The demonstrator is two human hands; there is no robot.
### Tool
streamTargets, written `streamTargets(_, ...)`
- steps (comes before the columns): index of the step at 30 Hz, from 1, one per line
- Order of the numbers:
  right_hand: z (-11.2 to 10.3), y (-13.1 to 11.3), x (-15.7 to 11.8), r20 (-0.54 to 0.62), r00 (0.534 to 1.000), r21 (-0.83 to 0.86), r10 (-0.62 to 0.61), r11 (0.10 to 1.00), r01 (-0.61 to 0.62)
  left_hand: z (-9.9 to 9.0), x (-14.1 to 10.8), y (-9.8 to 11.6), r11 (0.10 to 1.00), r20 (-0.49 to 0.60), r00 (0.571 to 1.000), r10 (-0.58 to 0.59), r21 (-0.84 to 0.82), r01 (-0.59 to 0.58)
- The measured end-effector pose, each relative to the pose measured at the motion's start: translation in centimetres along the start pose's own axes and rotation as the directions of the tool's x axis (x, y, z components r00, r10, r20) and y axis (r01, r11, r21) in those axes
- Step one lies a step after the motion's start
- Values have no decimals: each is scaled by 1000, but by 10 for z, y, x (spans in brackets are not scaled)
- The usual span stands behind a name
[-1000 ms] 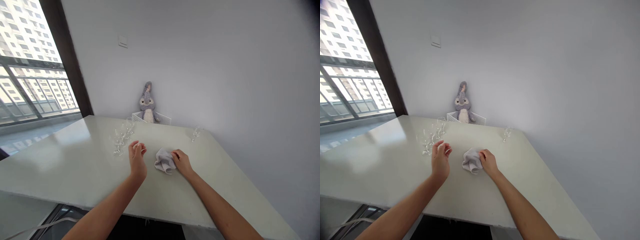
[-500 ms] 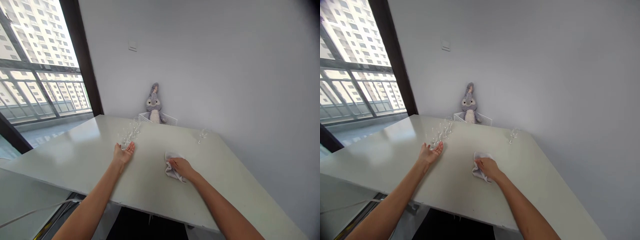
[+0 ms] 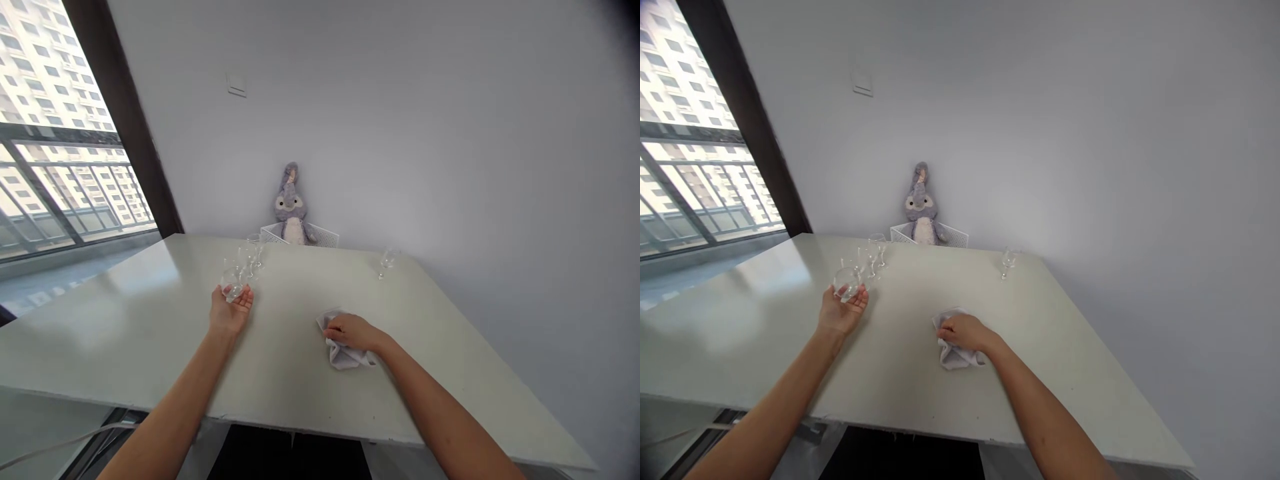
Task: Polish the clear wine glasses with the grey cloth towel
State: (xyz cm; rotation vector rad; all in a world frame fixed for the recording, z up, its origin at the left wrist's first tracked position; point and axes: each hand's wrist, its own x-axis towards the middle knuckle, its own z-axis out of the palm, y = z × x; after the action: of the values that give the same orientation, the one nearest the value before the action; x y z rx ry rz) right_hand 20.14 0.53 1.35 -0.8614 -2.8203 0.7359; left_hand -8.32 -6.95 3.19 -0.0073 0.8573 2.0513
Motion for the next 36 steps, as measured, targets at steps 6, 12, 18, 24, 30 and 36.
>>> streamTargets(6, -5, 14, 3, -214, 973, 101, 88, 993, -68, 29, -30, -52, 986, 208, 971, -115, 144, 86)
streamTargets(12, -14, 26, 2, -464, 869, 365, 176, 931, 7, 57, -12, -98, 949, 417, 909, -27, 295, -107)
streamTargets(18, -23, 29, 2, -622, 644, 738, 444, 606, 295, 49, -6, -114, 911, 538, 842, 32, 331, -246)
streamTargets(24, -21, 11, 0, -470, 549, 883, 691, 357, 306, 40, -18, -115, 886, 591, 806, -4, 376, -272)
streamTargets(30, -9, -14, 6, -464, 655, 882, 596, 379, 280, 38, -24, -121, 876, 651, 759, -3, 368, -312)
streamTargets(36, 0, -19, 9, -439, 800, 866, 410, 431, 254, 38, -24, -119, 883, 665, 746, -5, 354, -309)
